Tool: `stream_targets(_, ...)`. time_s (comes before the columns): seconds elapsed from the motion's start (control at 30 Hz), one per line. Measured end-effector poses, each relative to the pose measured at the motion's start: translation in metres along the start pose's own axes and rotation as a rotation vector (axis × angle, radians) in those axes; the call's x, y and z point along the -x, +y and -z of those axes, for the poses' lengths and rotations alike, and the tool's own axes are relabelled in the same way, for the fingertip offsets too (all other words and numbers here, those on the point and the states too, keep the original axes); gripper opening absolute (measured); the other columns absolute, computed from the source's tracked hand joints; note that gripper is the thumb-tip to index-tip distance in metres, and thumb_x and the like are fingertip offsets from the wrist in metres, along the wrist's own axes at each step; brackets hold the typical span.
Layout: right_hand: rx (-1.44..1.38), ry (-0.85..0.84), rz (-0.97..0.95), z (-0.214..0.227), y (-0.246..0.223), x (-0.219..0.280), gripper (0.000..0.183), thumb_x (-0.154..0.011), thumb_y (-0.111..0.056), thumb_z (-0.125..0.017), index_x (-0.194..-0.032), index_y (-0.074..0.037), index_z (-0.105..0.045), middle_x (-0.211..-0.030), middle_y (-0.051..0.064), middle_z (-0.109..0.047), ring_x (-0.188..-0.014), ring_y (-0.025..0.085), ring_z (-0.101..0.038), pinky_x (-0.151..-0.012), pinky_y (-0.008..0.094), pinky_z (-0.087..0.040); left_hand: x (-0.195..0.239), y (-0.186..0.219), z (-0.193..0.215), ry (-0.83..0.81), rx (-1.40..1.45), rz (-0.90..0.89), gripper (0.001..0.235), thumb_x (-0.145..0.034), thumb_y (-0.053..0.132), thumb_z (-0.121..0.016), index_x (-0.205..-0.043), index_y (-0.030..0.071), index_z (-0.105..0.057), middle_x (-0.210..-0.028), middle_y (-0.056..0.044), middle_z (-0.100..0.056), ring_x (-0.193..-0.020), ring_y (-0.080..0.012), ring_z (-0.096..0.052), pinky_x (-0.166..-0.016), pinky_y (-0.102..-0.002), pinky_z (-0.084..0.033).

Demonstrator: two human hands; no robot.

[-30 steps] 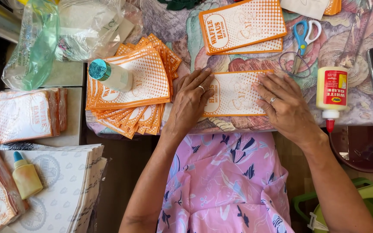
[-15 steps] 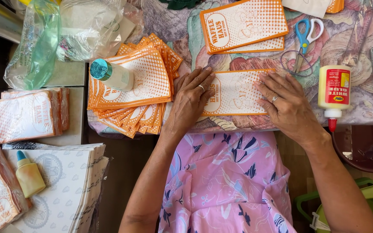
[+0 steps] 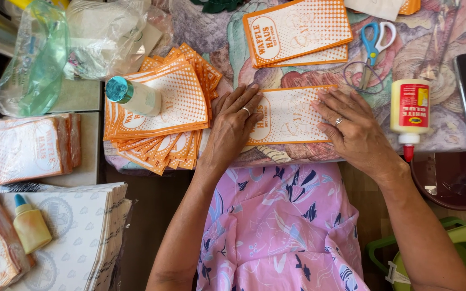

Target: Applying glue to the edges of paper bags and folding them to complete the assembly.

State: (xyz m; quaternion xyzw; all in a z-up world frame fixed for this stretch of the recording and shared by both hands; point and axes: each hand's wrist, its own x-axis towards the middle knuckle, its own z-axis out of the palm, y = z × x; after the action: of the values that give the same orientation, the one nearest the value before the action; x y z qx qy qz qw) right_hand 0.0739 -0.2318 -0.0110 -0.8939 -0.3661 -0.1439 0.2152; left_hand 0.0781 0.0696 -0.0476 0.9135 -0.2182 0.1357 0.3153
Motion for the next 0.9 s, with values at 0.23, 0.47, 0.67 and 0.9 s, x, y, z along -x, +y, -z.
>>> stream_targets(0.23,-0.306,0.086,-0.031,0.032,-0.008,0.003,0.029,-0.103,0.008,-0.060,-0.132,0.006,-0.065,-0.149,0.028,-0.056,-0.144,0.043,-0.052,-0.128,0.054,-0.040,0.001,0.003,-0.001,0.011,-0.023,0.009,0.040,-0.107,0.022,-0.061,-0.144,0.009,-0.060,-0.155,-0.006,-0.053,-0.150,-0.0299,-0.042,-0.121,-0.049,-0.032)
stream_targets(0.47,-0.374,0.103,0.051,0.033,-0.011,0.013,0.022,-0.096,0.014,-0.067,-0.116,0.006,-0.071,-0.129,0.024,-0.067,-0.128,0.040,-0.064,-0.118,0.051,-0.052,0.001,0.005,0.000,0.019,-0.017,0.005,0.039,-0.108,0.021,-0.061,-0.145,0.009,-0.059,-0.156,-0.006,-0.053,-0.151,-0.0300,-0.041,-0.122,-0.050,-0.032)
stream_targets(0.67,-0.336,0.073,0.036,0.026,-0.003,0.018,0.026,-0.093,0.011,-0.072,-0.118,0.006,-0.071,-0.130,0.024,-0.068,-0.129,0.040,-0.064,-0.119,0.051,-0.050,0.002,0.002,-0.001,0.017,-0.029,0.003,0.040,-0.108,0.022,-0.060,-0.146,0.009,-0.058,-0.156,-0.005,-0.052,-0.151,-0.0295,-0.041,-0.123,-0.049,-0.032)
stream_targets(0.9,-0.351,0.065,0.006,0.028,-0.004,0.017,0.023,-0.093,0.011,-0.072,-0.116,0.008,-0.071,-0.129,0.023,-0.068,-0.127,0.039,-0.065,-0.118,0.049,-0.052,0.003,0.002,-0.002,0.013,-0.020,0.008,0.041,-0.107,0.024,-0.062,-0.146,0.010,-0.059,-0.157,-0.005,-0.051,-0.152,-0.0297,-0.040,-0.123,-0.050,-0.030)
